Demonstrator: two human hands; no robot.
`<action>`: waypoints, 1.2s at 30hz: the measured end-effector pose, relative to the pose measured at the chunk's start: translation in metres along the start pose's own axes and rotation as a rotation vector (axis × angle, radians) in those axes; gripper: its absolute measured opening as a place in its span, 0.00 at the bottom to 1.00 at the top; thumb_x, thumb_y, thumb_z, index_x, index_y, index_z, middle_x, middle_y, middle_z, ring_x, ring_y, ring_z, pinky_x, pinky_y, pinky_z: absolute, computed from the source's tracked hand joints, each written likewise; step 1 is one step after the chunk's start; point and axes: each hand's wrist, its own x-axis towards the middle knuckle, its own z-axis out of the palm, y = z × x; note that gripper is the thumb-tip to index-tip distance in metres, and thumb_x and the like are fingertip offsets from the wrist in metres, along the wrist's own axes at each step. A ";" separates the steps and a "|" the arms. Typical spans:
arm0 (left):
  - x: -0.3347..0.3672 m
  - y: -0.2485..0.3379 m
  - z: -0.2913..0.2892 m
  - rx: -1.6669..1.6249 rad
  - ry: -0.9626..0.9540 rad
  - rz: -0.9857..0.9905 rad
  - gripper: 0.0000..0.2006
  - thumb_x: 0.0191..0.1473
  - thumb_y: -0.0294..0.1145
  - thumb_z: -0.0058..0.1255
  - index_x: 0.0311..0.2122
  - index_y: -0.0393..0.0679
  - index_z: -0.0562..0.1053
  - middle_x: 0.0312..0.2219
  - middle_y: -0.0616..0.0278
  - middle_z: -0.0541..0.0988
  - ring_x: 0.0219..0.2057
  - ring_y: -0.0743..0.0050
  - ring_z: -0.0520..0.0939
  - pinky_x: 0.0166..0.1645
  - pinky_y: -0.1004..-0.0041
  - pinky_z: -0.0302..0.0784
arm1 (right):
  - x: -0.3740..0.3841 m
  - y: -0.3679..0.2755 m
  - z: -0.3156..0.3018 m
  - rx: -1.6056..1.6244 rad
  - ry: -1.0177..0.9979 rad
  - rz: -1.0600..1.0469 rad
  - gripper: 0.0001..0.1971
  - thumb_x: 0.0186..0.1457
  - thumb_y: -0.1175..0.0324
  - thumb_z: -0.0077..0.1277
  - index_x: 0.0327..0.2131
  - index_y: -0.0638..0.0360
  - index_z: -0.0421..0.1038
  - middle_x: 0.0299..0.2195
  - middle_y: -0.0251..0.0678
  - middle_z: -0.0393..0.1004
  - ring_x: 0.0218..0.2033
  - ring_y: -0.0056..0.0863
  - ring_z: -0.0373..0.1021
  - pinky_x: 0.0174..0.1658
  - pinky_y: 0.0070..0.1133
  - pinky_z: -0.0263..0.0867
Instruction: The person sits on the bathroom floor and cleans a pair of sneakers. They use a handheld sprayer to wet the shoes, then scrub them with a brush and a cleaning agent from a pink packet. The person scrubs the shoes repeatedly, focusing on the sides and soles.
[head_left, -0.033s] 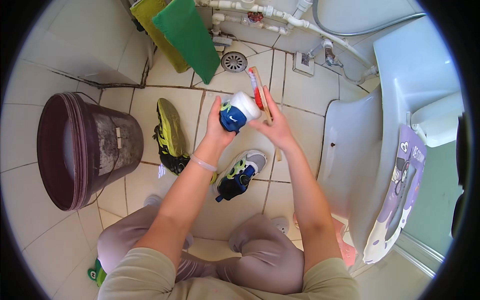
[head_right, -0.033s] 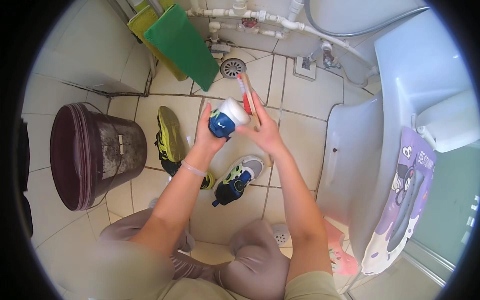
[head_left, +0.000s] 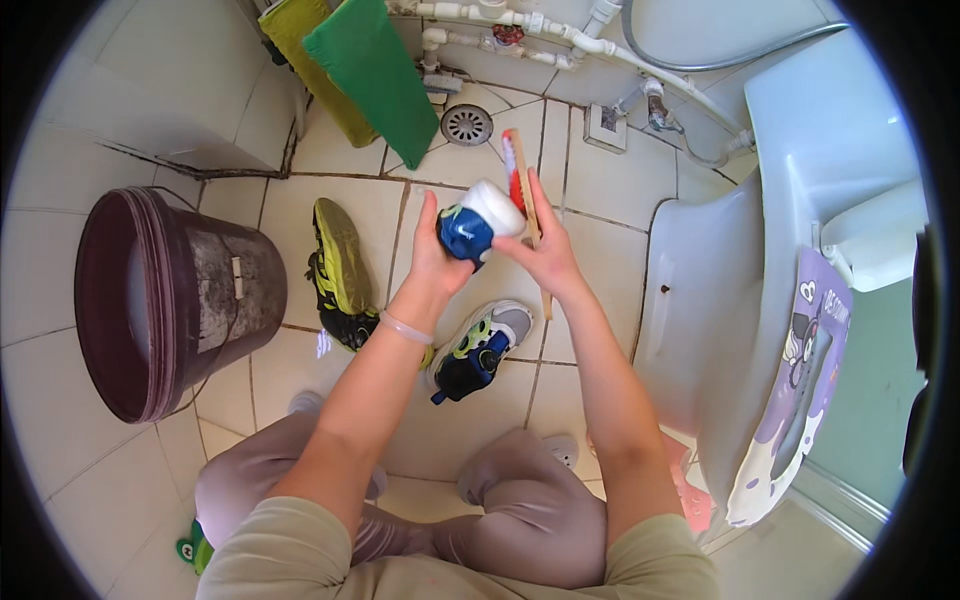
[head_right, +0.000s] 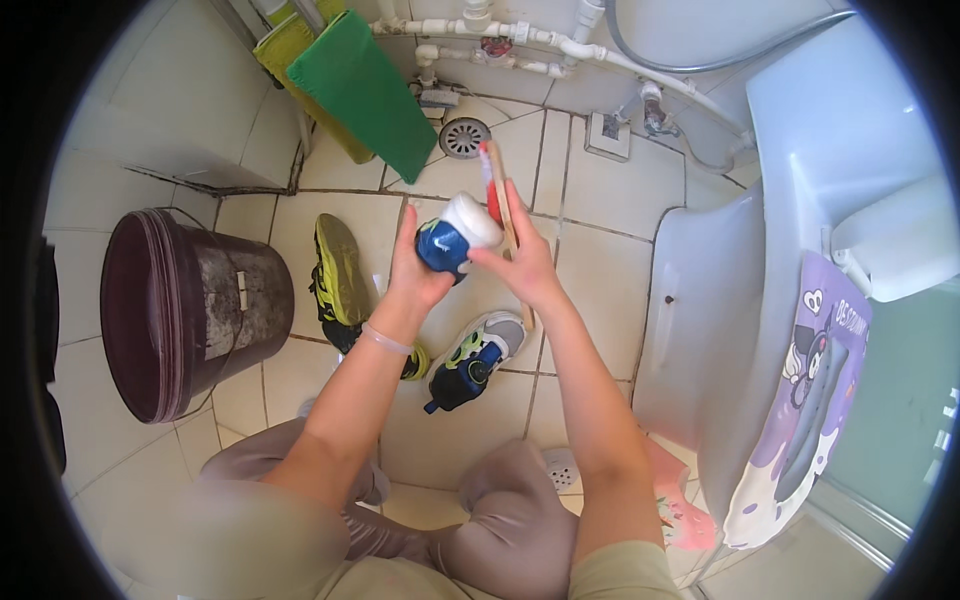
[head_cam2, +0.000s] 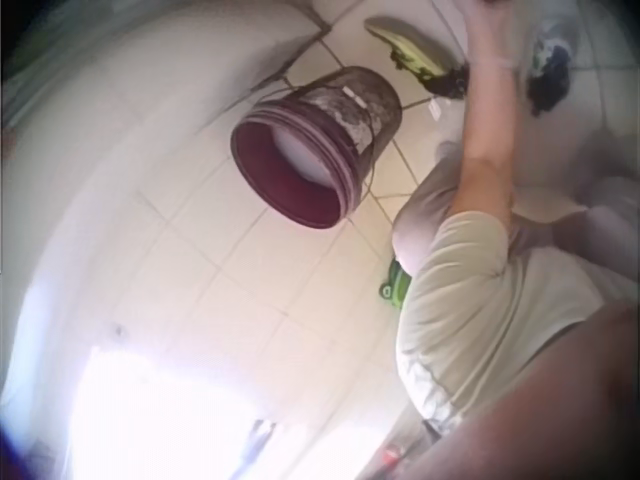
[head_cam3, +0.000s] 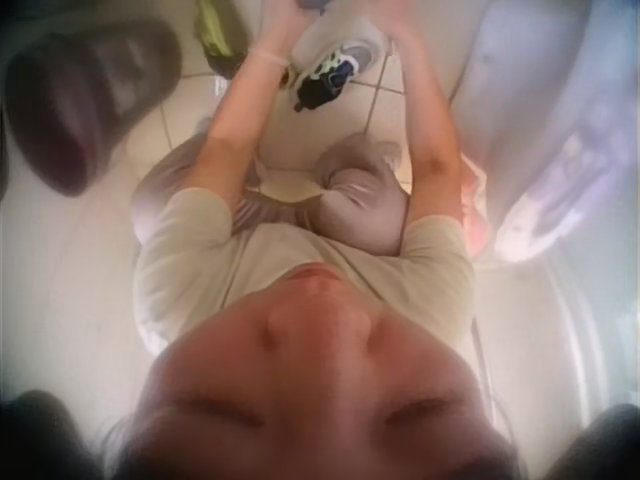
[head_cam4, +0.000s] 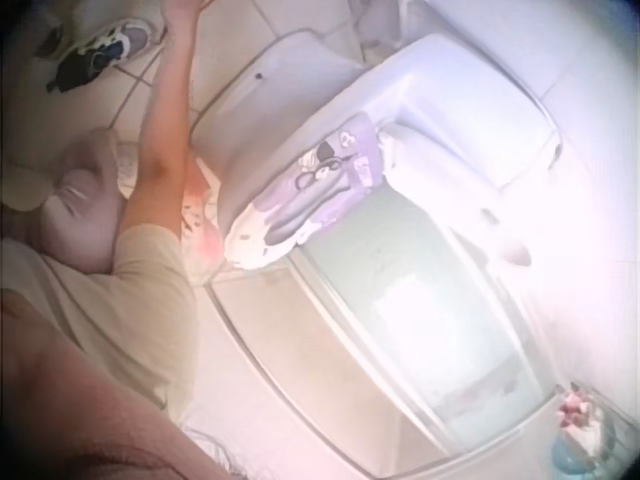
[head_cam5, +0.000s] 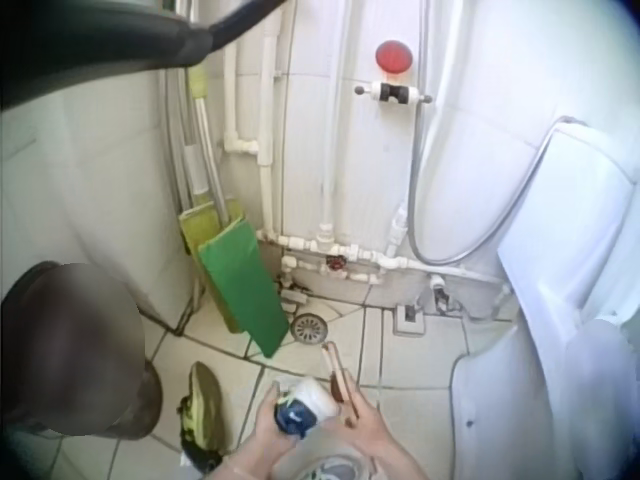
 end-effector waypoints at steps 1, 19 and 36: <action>-0.003 -0.002 0.009 -0.016 -0.044 -0.007 0.26 0.56 0.51 0.35 0.48 0.38 0.65 0.42 0.59 0.73 0.45 0.65 0.73 0.52 0.65 0.65 | 0.001 0.004 0.004 -0.002 0.030 -0.097 0.42 0.44 0.65 0.58 0.60 0.57 0.45 0.55 0.36 0.59 0.52 0.24 0.58 0.53 0.20 0.55; 0.025 -0.016 -0.022 0.341 0.274 0.547 0.19 0.57 0.47 0.39 0.46 0.43 0.65 0.37 0.64 0.73 0.36 0.76 0.74 0.39 0.73 0.71 | 0.003 -0.026 0.061 -0.593 0.053 0.009 0.24 0.56 0.68 0.41 0.57 0.44 0.54 0.24 0.50 0.70 0.24 0.46 0.69 0.29 0.33 0.65; 0.009 -0.006 -0.023 0.940 0.141 0.689 0.12 0.53 0.35 0.49 0.37 0.36 0.71 0.30 0.65 0.74 0.32 0.79 0.72 0.37 0.76 0.68 | 0.003 -0.050 0.027 -0.379 0.074 0.168 0.23 0.57 0.67 0.39 0.57 0.42 0.54 0.32 0.51 0.72 0.31 0.48 0.71 0.34 0.29 0.65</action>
